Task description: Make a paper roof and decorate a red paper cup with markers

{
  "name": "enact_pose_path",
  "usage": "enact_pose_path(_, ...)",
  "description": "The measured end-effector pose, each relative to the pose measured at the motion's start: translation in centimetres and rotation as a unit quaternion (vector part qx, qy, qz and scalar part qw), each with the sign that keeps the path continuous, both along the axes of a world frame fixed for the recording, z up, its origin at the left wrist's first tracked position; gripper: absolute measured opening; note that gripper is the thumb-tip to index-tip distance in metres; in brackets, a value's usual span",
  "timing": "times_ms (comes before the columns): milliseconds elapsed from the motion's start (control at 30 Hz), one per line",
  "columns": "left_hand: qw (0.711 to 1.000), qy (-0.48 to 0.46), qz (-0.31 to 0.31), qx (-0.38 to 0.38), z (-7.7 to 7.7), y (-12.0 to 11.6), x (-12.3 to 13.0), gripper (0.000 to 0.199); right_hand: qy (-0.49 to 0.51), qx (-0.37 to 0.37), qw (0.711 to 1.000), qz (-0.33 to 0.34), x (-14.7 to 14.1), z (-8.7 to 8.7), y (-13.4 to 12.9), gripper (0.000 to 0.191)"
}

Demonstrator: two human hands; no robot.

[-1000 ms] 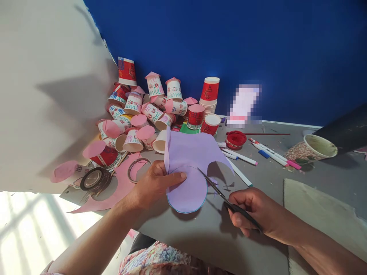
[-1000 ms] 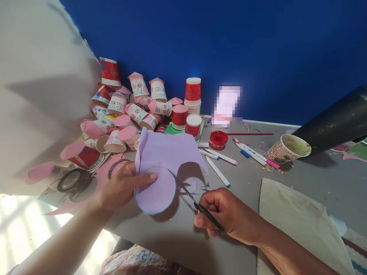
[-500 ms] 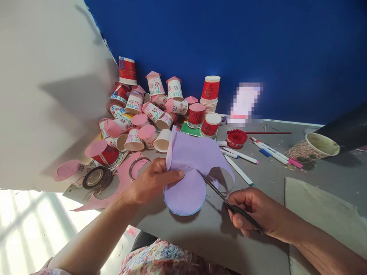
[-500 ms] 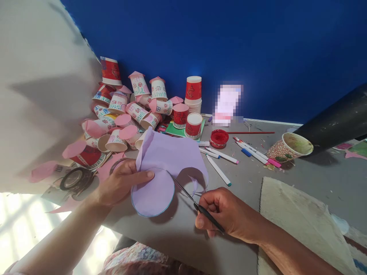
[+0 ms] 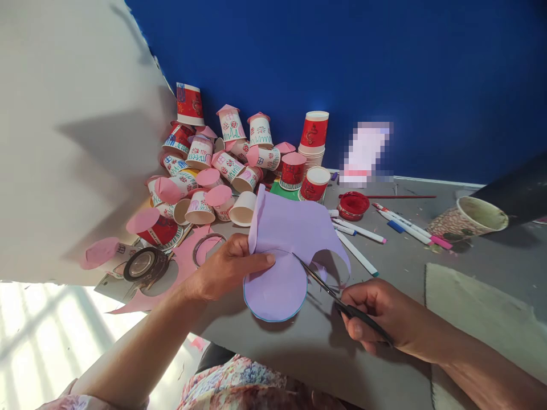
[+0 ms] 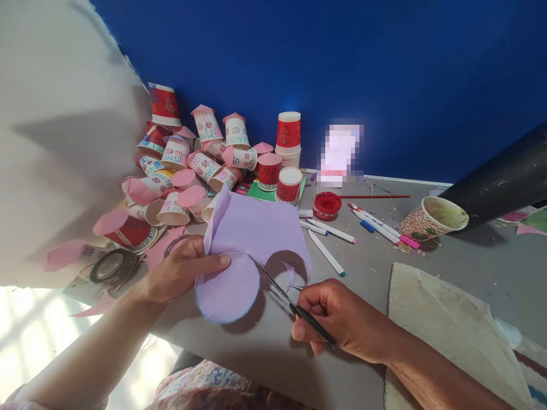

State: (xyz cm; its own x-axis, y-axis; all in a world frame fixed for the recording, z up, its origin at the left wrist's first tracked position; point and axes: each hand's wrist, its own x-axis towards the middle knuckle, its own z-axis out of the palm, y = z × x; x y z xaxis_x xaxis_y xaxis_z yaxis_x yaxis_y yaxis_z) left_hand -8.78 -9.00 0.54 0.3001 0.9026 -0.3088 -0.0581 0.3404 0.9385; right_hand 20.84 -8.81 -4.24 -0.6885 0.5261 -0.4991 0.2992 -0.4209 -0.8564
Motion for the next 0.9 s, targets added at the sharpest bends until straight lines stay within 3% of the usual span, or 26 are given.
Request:
enact_pose_path(433, 0.997, 0.020, -0.070, 0.018, 0.8, 0.7, -0.3, 0.019, 0.002, 0.005, 1.000, 0.009, 0.1, -0.2, -0.1, 0.050)
enact_pose_path(700, 0.996, 0.036, -0.082, 0.000, 1.3, 1.2, -0.4, 0.023, -0.017, -0.001, 1.000, 0.009, -0.1, 0.1, -0.1, 0.045)
enact_pose_path(900, 0.987, 0.085, -0.133, -0.017, 1.4, 1.3, -0.6, 0.030, -0.017, -0.015, 1.000, 0.008, -0.4, 0.4, -0.1, 0.042)
